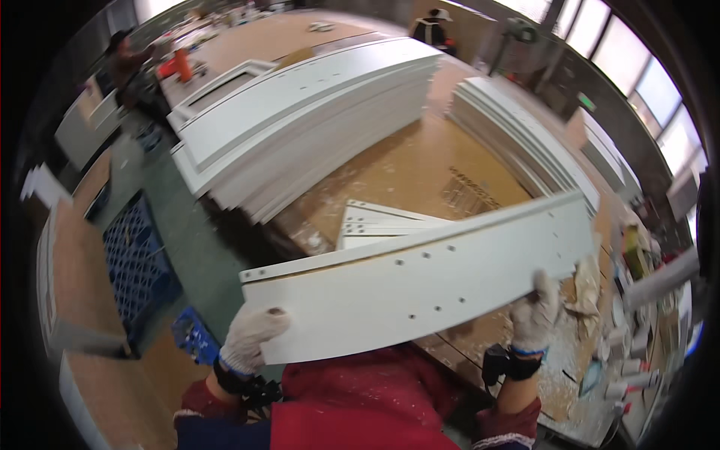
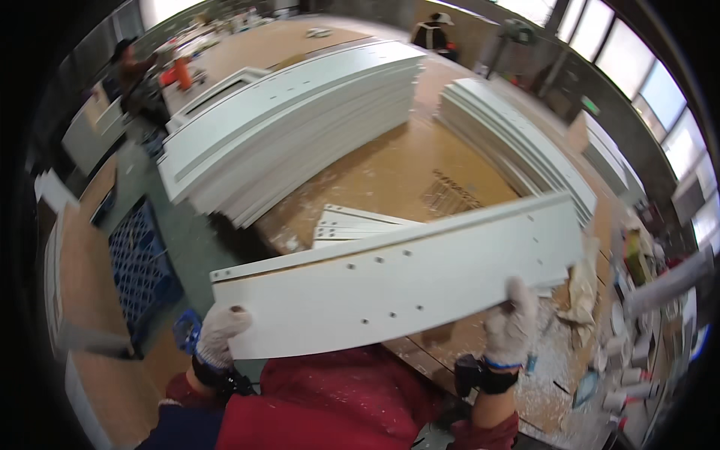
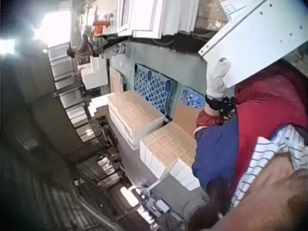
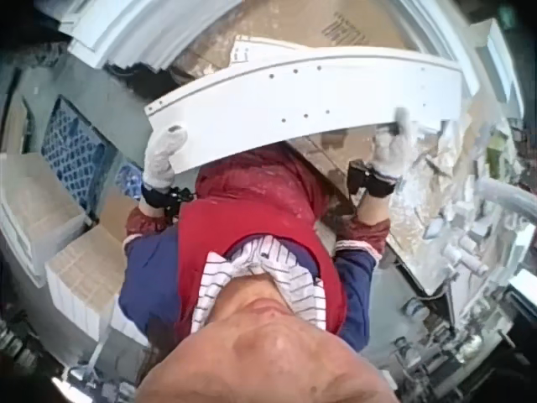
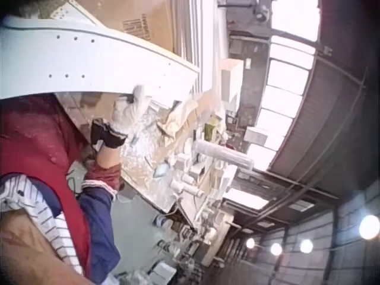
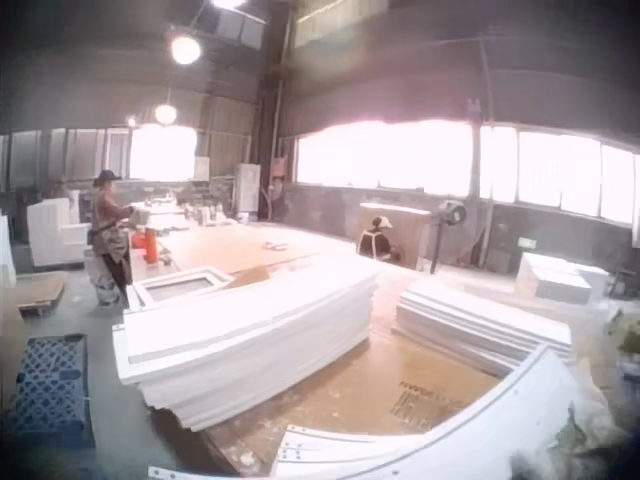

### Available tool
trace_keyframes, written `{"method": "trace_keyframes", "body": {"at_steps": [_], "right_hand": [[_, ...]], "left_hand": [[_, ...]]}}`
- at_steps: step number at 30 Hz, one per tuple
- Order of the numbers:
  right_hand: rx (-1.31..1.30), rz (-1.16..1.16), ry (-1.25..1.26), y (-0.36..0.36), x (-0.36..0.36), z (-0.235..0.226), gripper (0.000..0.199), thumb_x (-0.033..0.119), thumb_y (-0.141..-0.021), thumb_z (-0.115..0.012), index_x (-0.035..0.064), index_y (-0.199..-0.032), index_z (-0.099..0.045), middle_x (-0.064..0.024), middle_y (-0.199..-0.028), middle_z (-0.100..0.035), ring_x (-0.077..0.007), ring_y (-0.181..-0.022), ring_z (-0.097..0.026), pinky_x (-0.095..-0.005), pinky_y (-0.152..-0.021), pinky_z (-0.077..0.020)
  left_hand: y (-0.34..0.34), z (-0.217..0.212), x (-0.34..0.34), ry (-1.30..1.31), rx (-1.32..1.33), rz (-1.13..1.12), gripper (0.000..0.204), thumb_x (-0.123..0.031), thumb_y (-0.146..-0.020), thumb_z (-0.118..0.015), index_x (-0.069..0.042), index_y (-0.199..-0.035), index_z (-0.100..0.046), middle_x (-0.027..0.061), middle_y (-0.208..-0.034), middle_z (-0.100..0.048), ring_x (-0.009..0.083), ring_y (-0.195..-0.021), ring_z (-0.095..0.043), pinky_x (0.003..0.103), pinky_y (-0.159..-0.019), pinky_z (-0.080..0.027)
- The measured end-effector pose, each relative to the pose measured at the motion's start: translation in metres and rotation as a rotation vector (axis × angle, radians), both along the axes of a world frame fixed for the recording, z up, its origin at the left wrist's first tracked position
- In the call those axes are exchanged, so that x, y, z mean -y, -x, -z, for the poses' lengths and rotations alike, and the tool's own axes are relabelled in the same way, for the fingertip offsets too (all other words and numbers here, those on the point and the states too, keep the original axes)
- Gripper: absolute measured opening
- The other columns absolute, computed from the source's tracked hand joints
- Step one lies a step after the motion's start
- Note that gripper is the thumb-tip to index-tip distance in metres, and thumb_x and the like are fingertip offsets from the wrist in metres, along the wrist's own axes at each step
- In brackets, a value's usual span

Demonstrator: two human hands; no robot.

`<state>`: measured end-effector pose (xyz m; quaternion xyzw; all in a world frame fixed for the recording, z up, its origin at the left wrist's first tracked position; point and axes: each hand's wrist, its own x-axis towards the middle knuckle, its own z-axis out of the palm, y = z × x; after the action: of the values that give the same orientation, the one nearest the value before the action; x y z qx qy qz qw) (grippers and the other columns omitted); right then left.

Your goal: The person sands the edges and surfaces of white wooden panels using a sanding block. They handle the panels one at a time, flipping them over to sand different sides, and place them back on a stack on the workbench.

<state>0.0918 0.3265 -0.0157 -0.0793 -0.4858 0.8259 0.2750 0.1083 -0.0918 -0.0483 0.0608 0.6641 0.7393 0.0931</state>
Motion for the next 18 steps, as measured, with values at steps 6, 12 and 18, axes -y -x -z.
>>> {"method": "trace_keyframes", "body": {"at_steps": [6, 12, 18], "right_hand": [[0.134, -0.625, -0.025, 0.039, 0.033, -0.041, 0.052, 0.008, -0.087, -0.06, -0.0041, -0.132, -0.037, -0.0169, -0.113, -0.061, -0.024, -0.092, -0.066, -0.0316, -0.064, -0.0594], [0.365, -1.051, -0.298, 0.026, 0.072, -0.041, 0.041, 0.017, -0.096, -0.055, -0.0067, -0.128, -0.045, -0.0166, -0.11, -0.062, -0.0182, -0.091, -0.064, -0.0273, -0.074, -0.0541], [0.456, -0.958, -0.165, 0.012, 0.058, -0.014, 0.039, 0.016, -0.097, -0.055, -0.006, -0.128, -0.046, -0.0151, -0.107, -0.061, -0.0186, -0.09, -0.063, -0.0292, -0.074, -0.0545]], "left_hand": [[0.007, -0.002, -0.008, -0.701, 0.156, -0.332, 0.031, -0.018, -0.096, -0.049, 0.004, -0.118, -0.05, 0.0169, -0.107, -0.063, 0.0274, -0.092, -0.067, 0.04, -0.078, -0.06], [0.03, -0.072, -0.012, -0.507, -0.08, -0.492, 0.039, -0.03, -0.099, -0.047, 0.0, -0.122, -0.048, 0.0171, -0.101, -0.065, 0.0278, -0.075, -0.069, 0.037, -0.049, -0.061], [0.086, -0.105, 0.066, -0.42, -0.351, -0.48, 0.023, -0.02, -0.098, -0.052, -0.003, -0.114, -0.052, 0.0109, -0.096, -0.065, 0.0175, -0.064, -0.068, 0.026, -0.045, -0.058]]}}
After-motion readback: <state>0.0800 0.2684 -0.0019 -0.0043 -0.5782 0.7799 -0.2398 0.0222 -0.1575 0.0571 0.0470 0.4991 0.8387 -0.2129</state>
